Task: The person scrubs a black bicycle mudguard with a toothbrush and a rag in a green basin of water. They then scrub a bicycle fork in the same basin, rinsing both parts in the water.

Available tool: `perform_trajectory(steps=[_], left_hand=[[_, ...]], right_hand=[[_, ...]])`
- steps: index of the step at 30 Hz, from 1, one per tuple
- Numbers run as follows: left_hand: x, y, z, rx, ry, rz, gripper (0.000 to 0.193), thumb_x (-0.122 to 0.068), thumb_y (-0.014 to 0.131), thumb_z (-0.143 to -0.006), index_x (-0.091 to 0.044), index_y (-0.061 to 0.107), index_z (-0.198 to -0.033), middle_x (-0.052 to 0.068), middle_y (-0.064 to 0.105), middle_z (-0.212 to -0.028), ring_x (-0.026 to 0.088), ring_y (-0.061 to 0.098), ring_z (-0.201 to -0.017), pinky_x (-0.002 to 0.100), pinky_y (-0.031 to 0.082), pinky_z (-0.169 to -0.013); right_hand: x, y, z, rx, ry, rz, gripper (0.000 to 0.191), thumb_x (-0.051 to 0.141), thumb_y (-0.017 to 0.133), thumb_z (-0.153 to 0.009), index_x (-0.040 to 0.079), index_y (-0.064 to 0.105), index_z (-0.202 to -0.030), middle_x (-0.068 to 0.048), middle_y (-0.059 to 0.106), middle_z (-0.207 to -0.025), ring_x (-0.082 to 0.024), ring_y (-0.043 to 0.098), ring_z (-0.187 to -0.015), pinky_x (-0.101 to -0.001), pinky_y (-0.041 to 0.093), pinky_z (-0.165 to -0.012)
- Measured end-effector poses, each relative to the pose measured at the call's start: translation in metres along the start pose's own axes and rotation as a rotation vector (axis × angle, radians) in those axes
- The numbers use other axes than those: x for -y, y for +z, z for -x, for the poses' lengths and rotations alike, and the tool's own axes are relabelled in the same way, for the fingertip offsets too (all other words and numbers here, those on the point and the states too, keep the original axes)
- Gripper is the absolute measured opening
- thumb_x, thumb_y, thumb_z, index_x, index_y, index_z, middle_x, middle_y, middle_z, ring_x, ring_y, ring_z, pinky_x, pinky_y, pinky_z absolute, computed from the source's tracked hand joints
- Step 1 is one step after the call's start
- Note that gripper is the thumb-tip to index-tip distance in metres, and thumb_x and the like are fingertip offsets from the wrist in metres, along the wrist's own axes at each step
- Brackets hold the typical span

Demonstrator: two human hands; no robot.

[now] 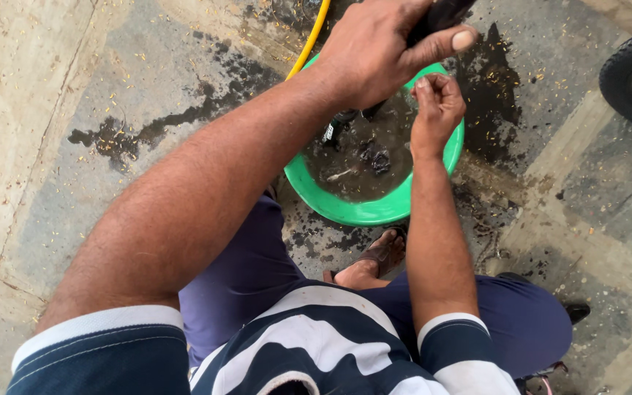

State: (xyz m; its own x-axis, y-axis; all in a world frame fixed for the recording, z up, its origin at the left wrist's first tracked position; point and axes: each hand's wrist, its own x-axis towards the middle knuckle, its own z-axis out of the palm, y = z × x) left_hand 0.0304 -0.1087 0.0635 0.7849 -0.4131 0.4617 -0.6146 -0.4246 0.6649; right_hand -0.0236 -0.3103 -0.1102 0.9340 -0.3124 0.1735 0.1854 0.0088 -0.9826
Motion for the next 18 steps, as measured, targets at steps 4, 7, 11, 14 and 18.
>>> perform_trajectory(steps=[4, 7, 11, 14, 18], left_hand=[[0.002, -0.003, -0.001, 0.03, -0.054, -0.001, 0.055, -0.063, 0.056, -0.106, -0.011, 0.07, -0.117, 0.014, 0.072, -0.096, 0.035, 0.071, -0.089, 0.049, 0.053, -0.077], [0.001, -0.004, -0.002, 0.1, -0.112, 0.007, 0.056, -0.065, 0.056, -0.104, -0.011, 0.07, -0.114, 0.014, 0.071, -0.093, 0.033, 0.071, -0.088, 0.049, 0.054, -0.078], [-0.002, 0.0, -0.002, 0.02, -0.033, -0.01, 0.059, -0.066, 0.055, -0.105, -0.012, 0.068, -0.125, 0.014, 0.073, -0.1, 0.035, 0.071, -0.091, 0.049, 0.054, -0.076], [-0.003, 0.002, -0.001, 0.021, -0.047, -0.007, 0.06, -0.067, 0.055, -0.103, -0.015, 0.067, -0.13, 0.014, 0.074, -0.103, 0.036, 0.071, -0.093, 0.049, 0.055, -0.077], [-0.002, 0.003, -0.001, 0.053, -0.083, 0.001, 0.059, -0.067, 0.054, -0.102, -0.016, 0.067, -0.129, 0.014, 0.074, -0.103, 0.036, 0.071, -0.094, 0.049, 0.055, -0.078]], right_hand=[[0.006, 0.003, 0.006, 0.001, 0.076, -0.12, 0.01, -0.001, 0.065, -0.097, 0.0, 0.07, -0.105, -0.002, 0.07, -0.095, -0.01, 0.063, -0.084, -0.0242, 0.053, -0.079], [0.007, 0.017, 0.009, -0.031, -0.023, -0.024, 0.022, -0.006, 0.076, -0.09, 0.002, 0.064, -0.107, 0.001, 0.067, -0.099, -0.007, 0.06, -0.087, -0.0229, 0.052, -0.081], [0.006, 0.029, 0.004, -0.053, -0.055, 0.042, 0.029, -0.006, 0.083, -0.086, 0.002, 0.064, -0.106, 0.0, 0.068, -0.096, -0.007, 0.06, -0.085, -0.0242, 0.053, -0.08], [0.005, 0.025, -0.001, -0.058, -0.046, -0.016, 0.027, -0.006, 0.087, -0.087, 0.0, 0.066, -0.104, 0.0, 0.068, -0.094, -0.007, 0.059, -0.084, -0.0243, 0.051, -0.079], [0.004, 0.018, -0.001, -0.037, -0.001, -0.111, 0.02, -0.003, 0.083, -0.091, -0.003, 0.07, -0.106, -0.002, 0.072, -0.099, -0.009, 0.064, -0.089, -0.0254, 0.055, -0.084]])
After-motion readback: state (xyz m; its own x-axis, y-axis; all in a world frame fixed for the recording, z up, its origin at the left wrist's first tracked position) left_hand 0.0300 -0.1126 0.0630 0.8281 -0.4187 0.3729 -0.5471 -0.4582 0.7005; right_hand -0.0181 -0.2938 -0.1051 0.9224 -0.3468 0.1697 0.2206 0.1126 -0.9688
